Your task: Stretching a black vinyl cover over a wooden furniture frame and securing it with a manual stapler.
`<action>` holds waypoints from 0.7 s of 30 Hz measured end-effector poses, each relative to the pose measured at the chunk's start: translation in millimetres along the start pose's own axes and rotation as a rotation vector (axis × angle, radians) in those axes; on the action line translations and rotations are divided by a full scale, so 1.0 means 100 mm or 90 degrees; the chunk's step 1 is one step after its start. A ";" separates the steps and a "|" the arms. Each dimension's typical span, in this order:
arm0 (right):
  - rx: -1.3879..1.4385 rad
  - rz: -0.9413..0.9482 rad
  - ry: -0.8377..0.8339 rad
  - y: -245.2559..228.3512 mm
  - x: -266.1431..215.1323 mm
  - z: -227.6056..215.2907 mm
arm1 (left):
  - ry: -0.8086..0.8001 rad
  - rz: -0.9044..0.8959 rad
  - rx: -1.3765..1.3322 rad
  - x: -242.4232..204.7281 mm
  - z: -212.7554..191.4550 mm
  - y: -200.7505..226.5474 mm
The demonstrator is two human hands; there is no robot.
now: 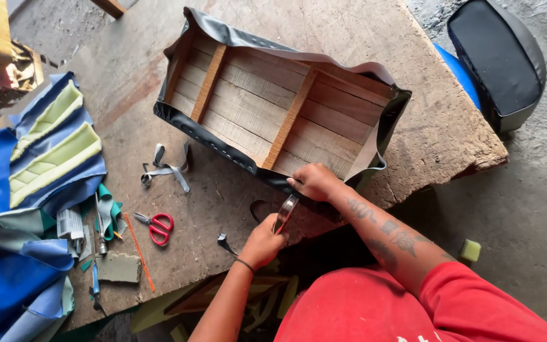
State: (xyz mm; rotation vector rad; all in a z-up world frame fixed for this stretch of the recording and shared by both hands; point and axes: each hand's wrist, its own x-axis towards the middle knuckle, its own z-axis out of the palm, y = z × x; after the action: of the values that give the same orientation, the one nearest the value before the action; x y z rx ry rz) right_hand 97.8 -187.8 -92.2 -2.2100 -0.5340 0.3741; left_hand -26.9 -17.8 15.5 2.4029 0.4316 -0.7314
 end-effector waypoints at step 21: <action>0.004 -0.025 -0.018 0.06 -0.03 0.07 | 0.018 -0.106 0.076 -0.09 0.35 0.17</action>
State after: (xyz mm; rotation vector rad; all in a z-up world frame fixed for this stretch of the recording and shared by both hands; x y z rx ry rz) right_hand 93.8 -188.5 -101.0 -2.1875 -0.5905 0.3857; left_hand -40.7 -53.6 4.8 2.5130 0.6220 -0.8164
